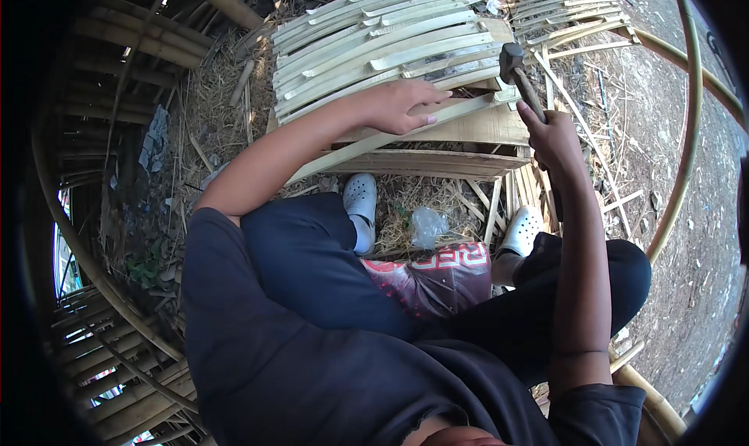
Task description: The person assembles a bamboo lattice structure by hammering nails through thin bamboo slats onto a wooden crate support, handling individual slats and nails by hand while using a hammer.
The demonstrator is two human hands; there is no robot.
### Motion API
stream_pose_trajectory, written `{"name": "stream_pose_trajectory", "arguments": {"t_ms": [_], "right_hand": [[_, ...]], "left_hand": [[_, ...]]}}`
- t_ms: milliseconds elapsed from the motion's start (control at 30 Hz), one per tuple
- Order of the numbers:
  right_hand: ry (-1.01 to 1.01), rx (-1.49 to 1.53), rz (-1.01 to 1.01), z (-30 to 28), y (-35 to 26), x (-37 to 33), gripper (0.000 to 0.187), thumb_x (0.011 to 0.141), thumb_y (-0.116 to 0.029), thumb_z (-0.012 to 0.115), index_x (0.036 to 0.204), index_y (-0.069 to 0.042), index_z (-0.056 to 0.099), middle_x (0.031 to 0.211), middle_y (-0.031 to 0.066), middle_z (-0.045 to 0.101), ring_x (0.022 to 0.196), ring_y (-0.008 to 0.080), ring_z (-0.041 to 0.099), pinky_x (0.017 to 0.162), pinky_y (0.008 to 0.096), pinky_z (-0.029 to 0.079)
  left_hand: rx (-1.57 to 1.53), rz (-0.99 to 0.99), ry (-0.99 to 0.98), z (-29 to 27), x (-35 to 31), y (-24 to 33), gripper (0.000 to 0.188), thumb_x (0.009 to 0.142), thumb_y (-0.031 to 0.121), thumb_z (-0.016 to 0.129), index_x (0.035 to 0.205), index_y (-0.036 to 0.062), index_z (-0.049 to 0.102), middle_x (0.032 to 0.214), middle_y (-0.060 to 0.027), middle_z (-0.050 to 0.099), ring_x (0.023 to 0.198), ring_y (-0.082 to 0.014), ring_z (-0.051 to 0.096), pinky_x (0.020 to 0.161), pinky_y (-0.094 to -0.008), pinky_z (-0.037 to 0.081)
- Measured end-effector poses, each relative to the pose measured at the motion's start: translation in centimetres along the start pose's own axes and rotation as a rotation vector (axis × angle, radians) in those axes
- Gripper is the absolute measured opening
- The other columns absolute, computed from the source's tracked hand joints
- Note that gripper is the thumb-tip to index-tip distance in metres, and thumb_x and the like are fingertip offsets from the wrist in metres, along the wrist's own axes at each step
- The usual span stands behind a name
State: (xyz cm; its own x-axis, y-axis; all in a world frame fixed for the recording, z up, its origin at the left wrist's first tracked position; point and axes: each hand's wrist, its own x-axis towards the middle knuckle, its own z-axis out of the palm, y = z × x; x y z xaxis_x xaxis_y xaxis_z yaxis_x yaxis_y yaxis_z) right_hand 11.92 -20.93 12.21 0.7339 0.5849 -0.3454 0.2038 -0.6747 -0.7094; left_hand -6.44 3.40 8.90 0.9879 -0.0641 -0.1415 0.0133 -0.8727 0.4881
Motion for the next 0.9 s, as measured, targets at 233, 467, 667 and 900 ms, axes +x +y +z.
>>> {"name": "stream_pose_trajectory", "arguments": {"t_ms": [233, 467, 667, 900], "right_hand": [[-0.031, 0.074, -0.001, 0.5, -0.5, -0.5, 0.053, 0.095, -0.05, 0.067, 0.069, -0.006, 0.053, 0.055, -0.0017, 0.048, 0.041, 0.0086, 0.044, 0.038, 0.0275, 0.034], [-0.036, 0.112, 0.066, 0.9, -0.4, 0.2, 0.051, 0.094, -0.05, 0.068, 0.072, -0.008, 0.052, 0.054, -0.0028, 0.045, 0.039, 0.0084, 0.042, 0.037, 0.0273, 0.033], [-0.04, 0.135, 0.044, 0.9, -0.9, -0.1, 0.05, 0.095, -0.05, 0.067, 0.072, -0.008, 0.052, 0.054, -0.0033, 0.044, 0.037, 0.0084, 0.04, 0.037, 0.0273, 0.032], [-0.028, 0.103, 0.056, -0.1, -0.3, 0.0, 0.057, 0.094, -0.051, 0.067, 0.068, -0.001, 0.057, 0.058, 0.0027, 0.052, 0.045, 0.0126, 0.05, 0.042, 0.0318, 0.04]], "left_hand": [[-0.115, -0.097, -0.063, 0.8, -4.5, -2.5, 0.064, 0.091, 0.027, 0.07, 0.149, 0.0117, 0.048, 0.134, -0.0163, 0.06, 0.116, -0.0305, 0.061, 0.103, -0.0411, 0.048], [-0.094, 0.013, -0.072, 1.1, -4.5, -1.8, 0.067, 0.088, 0.024, 0.074, 0.146, 0.0064, 0.048, 0.125, -0.0159, 0.059, 0.112, -0.0332, 0.06, 0.095, -0.0413, 0.051], [-0.059, 0.07, -0.049, 1.5, -4.8, -2.6, 0.065, 0.088, 0.021, 0.074, 0.146, 0.0072, 0.049, 0.129, -0.016, 0.055, 0.115, -0.0339, 0.058, 0.096, -0.0411, 0.049], [-0.07, -0.007, -0.085, 0.6, -4.4, -2.8, 0.066, 0.089, 0.017, 0.072, 0.15, 0.0135, 0.046, 0.132, -0.0137, 0.055, 0.12, -0.0321, 0.056, 0.102, -0.0395, 0.046]]}}
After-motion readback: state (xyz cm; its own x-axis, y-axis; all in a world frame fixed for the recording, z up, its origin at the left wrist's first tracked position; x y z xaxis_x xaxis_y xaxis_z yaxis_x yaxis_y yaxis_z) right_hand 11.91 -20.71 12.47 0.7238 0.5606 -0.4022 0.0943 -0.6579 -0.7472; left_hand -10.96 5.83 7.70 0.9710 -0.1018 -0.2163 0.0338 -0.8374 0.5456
